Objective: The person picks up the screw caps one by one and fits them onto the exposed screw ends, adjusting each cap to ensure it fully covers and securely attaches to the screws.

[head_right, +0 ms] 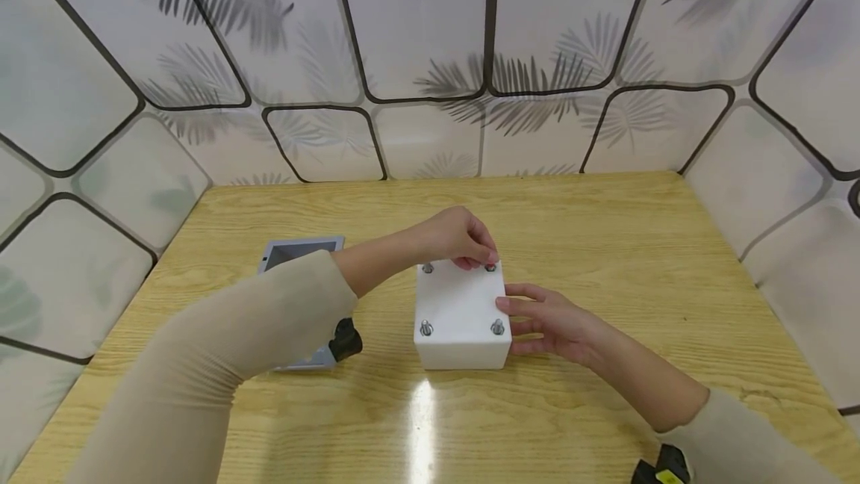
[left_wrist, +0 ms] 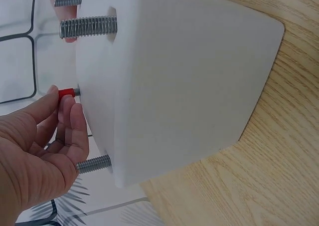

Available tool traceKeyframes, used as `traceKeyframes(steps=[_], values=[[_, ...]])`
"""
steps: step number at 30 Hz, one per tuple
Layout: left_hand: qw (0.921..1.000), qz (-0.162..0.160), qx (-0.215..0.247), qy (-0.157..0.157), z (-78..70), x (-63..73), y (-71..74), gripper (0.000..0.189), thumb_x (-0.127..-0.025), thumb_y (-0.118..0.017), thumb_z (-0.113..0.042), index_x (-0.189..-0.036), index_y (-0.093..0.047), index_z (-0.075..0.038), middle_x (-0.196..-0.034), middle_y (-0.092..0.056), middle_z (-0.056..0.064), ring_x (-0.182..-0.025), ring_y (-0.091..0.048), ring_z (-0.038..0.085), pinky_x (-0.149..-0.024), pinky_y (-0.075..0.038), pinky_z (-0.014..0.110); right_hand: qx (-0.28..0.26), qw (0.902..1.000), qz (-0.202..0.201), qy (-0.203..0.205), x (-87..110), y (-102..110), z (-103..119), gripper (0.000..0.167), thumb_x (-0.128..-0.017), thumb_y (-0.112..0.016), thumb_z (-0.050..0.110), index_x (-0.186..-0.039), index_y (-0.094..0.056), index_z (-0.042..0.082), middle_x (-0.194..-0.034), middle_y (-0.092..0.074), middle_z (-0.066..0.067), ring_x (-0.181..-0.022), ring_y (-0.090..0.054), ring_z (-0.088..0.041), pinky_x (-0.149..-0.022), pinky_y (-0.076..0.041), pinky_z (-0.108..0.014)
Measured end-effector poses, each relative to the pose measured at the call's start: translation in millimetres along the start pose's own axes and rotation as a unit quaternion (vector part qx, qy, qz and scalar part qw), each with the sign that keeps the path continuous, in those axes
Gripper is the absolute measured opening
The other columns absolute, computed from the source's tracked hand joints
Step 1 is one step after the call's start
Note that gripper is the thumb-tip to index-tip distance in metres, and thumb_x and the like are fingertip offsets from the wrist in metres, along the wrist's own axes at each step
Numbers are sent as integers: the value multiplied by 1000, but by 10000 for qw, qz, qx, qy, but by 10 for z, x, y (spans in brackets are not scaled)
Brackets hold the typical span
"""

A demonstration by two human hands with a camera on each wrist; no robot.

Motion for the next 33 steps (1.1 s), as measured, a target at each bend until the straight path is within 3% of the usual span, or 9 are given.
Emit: traceKeyframes(steps=[11,21,33], values=[[9998,-94,-113,114,-28,16,-5,8,-85,-72,-14,-82,-72,-6,-70,-66,2,-57,-56,9,-54,-52,18,61,10000,17,40,14,-15,12,69,-96,-56,30,-145,-18,0,-108,-61,-5,-98,-62,-19,-87,-55,-40],[9998,-92,-152,30,-27,47,9,12,-85,-71,-17,-89,-72,-6,-74,-68,3,-59,-57,9,-55,-53,19,-76,10000,34,-21,15,-22,12,65,-96,-55,31,-144,-21,3,-110,-58,-5,-99,-61,-20,-84,-56,-44],[9992,120,368,-26,-11,112,104,17,-90,-66,-18,-99,-72,-5,-77,-67,4,-59,-58,11,-53,-49,19,-76,9999,4,-105,14,-15,13,68,-96,-55,31,-145,-17,2,-111,-57,-6,-99,-60,-21,-84,-56,-44]])
Point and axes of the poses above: each hand's wrist, its own x-axis away from the middle knuckle, its own y-axis out of the back of the hand, z = x × y, the point moved 1 cm from there along -x, towards the middle knuckle
